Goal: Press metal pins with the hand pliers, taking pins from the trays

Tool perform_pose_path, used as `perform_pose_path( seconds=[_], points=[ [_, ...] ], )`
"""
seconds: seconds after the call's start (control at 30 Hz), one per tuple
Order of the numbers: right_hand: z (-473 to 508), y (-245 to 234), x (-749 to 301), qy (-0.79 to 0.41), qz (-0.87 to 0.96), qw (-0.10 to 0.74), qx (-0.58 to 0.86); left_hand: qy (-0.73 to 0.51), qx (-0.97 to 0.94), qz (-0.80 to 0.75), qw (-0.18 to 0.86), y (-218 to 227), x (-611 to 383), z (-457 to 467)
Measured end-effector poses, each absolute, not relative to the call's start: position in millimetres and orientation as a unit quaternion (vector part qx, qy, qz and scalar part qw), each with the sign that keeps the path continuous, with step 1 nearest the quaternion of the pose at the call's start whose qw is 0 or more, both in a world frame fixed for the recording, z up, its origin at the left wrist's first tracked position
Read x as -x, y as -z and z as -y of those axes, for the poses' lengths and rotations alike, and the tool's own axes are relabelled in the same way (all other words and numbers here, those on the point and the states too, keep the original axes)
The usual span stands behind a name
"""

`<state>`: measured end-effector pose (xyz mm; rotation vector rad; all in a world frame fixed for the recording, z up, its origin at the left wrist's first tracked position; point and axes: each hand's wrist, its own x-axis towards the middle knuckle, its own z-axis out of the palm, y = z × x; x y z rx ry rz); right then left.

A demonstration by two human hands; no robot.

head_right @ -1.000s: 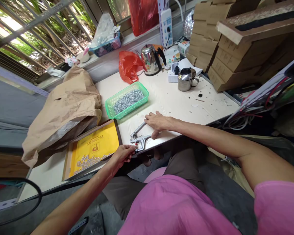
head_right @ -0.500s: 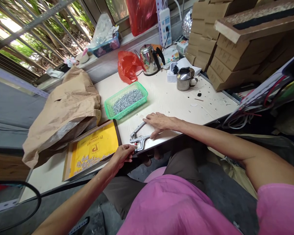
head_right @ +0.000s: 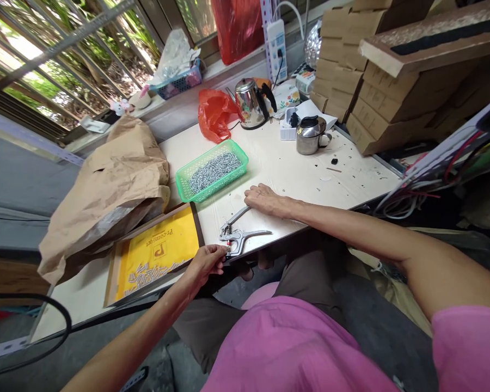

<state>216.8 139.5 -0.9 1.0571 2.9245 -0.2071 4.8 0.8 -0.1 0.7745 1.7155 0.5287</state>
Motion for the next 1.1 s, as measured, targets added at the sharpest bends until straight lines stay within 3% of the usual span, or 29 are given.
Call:
perform_pose_path(
  seconds=[0.63,0.87,0.97,1.1],
  points=[
    [-103,7,-234,0.103,-0.939,0.016,-0.327,-0.199,-0.315,-0.746,0.552,4,-7,-4],
    [-91,13,-233,0.094,-0.933,-0.012,-0.346,-0.278,-0.305,-0.737,0.536,7,-8,6],
    [-85,11,-231,0.091,-0.928,-0.010,-0.360,-0.303,-0.406,-0.740,0.442,7,-6,21],
    [-79,9,-228,0.080,-0.917,0.001,-0.390,-0.246,-0.683,-0.661,0.189,8,-15,23]
  ],
)
